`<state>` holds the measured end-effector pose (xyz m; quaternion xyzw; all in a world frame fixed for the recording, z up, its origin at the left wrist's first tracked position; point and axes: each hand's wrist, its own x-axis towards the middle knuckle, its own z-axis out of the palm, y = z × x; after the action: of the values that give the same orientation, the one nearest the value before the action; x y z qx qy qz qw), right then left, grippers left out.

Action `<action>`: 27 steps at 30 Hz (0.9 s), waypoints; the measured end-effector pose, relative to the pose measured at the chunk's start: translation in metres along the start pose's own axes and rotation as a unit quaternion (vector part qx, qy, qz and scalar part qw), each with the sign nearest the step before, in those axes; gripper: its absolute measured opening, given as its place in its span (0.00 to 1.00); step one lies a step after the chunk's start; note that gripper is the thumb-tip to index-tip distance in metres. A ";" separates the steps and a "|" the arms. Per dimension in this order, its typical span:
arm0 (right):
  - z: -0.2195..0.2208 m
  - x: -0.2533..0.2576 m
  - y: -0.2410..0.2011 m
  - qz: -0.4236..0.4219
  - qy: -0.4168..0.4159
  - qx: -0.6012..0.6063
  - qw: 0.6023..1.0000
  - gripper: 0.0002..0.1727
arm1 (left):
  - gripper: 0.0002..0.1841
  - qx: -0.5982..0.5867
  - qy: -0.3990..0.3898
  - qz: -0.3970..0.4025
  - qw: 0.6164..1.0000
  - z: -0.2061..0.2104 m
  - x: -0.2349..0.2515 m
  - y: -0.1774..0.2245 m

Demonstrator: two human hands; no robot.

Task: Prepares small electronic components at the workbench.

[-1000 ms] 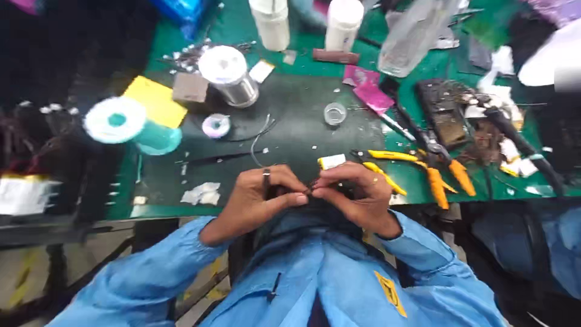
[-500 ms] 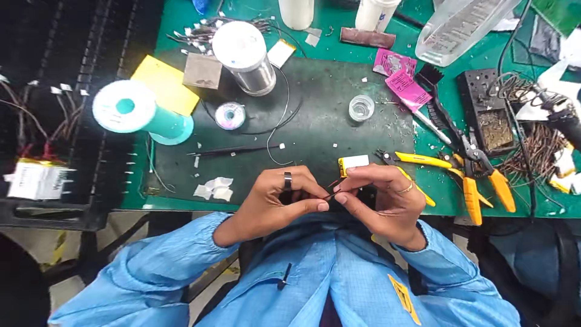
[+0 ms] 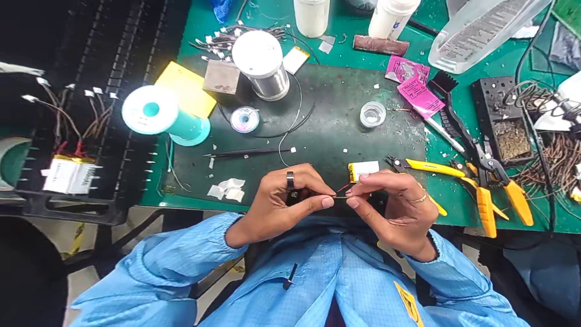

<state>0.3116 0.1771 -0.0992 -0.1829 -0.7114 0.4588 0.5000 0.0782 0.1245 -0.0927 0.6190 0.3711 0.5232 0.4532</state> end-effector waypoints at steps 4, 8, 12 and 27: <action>0.002 -0.003 0.000 -0.025 -0.005 -0.047 0.999 0.20 | 0.05 0.063 0.033 0.035 0.997 -0.004 -0.006 0.007; 0.003 -0.008 0.001 -0.075 0.014 -0.098 0.992 0.18 | 0.07 0.353 0.046 0.040 0.934 -0.029 -0.024 0.023; -0.013 -0.006 -0.017 -0.094 -0.010 -0.274 0.957 0.17 | 0.08 0.417 0.075 0.016 0.906 -0.050 -0.042 0.015; -0.088 -0.041 -0.013 0.108 -0.067 -0.567 0.814 0.30 | 0.11 0.622 -0.084 -0.042 0.778 -0.023 0.088 0.016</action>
<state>0.4099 0.1825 -0.1039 -0.4787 -0.8527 0.0361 0.2062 0.0709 0.2058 -0.0486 0.7916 0.6016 0.1051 0.0207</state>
